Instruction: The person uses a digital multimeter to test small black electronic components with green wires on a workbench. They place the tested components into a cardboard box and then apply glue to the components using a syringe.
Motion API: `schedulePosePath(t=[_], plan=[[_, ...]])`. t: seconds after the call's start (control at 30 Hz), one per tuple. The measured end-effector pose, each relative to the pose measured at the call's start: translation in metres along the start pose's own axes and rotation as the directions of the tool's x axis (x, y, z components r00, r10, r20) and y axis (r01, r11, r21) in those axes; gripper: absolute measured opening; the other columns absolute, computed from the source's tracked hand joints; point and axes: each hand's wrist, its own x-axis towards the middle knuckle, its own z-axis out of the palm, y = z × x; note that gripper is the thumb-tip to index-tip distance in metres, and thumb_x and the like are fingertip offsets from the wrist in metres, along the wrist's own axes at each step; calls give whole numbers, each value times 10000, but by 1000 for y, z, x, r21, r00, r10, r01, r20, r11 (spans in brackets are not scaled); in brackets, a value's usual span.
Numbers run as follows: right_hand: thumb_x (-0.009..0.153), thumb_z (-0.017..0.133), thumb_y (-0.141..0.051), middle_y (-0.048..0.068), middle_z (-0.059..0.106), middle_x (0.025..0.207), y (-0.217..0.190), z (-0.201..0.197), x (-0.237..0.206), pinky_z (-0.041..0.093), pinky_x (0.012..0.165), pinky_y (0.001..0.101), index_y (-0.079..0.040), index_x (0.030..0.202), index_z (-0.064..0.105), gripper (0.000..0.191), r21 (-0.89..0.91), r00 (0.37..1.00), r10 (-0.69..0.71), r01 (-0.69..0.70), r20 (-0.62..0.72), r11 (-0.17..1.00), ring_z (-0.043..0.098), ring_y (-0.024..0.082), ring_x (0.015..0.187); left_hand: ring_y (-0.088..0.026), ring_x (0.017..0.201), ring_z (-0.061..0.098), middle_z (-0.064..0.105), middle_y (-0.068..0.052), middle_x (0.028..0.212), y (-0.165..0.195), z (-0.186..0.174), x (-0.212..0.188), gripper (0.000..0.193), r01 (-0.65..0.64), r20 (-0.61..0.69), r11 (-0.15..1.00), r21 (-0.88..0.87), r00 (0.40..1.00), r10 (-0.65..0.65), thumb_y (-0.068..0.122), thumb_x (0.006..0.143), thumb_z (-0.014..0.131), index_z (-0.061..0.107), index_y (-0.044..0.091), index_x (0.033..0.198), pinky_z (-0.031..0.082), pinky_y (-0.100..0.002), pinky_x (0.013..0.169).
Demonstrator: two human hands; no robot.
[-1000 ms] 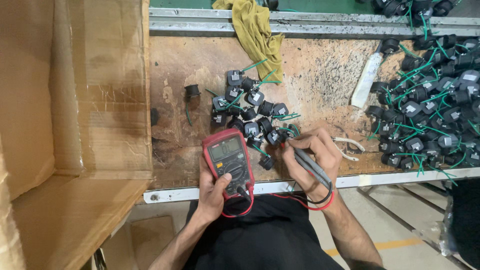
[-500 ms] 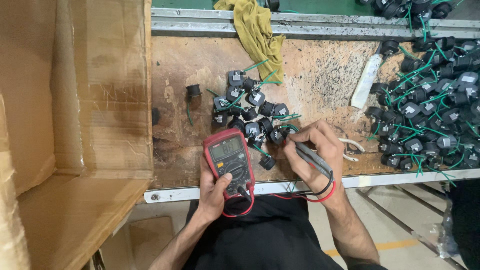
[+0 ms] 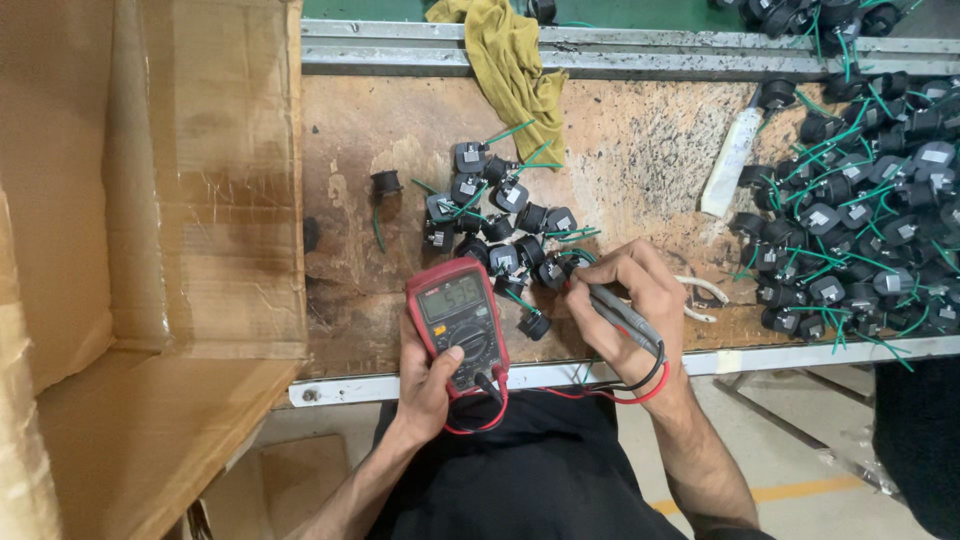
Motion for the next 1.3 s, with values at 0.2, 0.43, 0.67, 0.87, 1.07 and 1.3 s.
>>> schedulePosePath(t=[0.2, 0.43, 0.67, 0.87, 1.07, 1.3], plan=[[838, 756, -38, 100, 666, 906, 3, -1, -2, 544, 742, 308, -9, 917, 699, 101, -1, 1000, -6, 6, 11, 1000, 699, 211, 820, -194, 1178, 626, 578, -144, 1321, -1, 0, 0, 652, -2, -11, 1000, 18, 1000, 3, -15, 865, 511, 306, 20, 1483, 537, -368, 1042], [818, 788, -26, 125, 679, 929, 10, 9, -15, 547, 721, 332, 7, 914, 681, 148, -31, 986, -168, 168, 6, 985, 698, 244, 833, -194, 1183, 611, 564, -141, 1324, 0, 1, -1, 663, -2, -17, 1000, -24, 1000, 2, -25, 859, 519, 316, 18, 1488, 530, -369, 1039], [846, 801, -5, 152, 693, 1023, 28, -6, -11, 565, 757, 325, -4, 993, 717, 169, -123, 992, -102, 92, -77, 988, 711, 244, 895, -188, 1177, 615, 564, -136, 1319, 2, 0, -1, 648, -12, -5, 1000, -10, 1000, 12, -20, 864, 514, 316, 20, 1479, 538, -365, 1037], [892, 786, 44, 140, 708, 1077, 36, -13, 10, 574, 857, 349, -7, 1066, 733, 188, -147, 965, -253, 240, -76, 960, 716, 261, 978, -197, 1160, 629, 586, -149, 1305, 2, 0, -2, 615, 8, -4, 1000, 1, 1000, -8, -18, 876, 512, 342, 11, 1466, 541, -366, 1029], [894, 800, 25, 141, 737, 1100, 41, -14, 35, 582, 858, 337, -16, 1067, 746, 186, -59, 965, -258, 260, 42, 964, 741, 253, 985, -192, 1153, 636, 592, -140, 1294, 2, -1, 0, 624, 28, -5, 1000, -10, 1000, -28, -13, 868, 510, 322, 22, 1462, 551, -366, 1012], [830, 820, -4, 134, 761, 1026, 45, -29, 17, 590, 868, 312, -21, 967, 725, 168, 27, 983, -146, 144, 114, 989, 768, 226, 981, -190, 1177, 614, 575, -136, 1309, 2, 0, 0, 649, 8, -12, 1000, -21, 1000, -8, -32, 864, 519, 313, 23, 1477, 529, -360, 1037]])
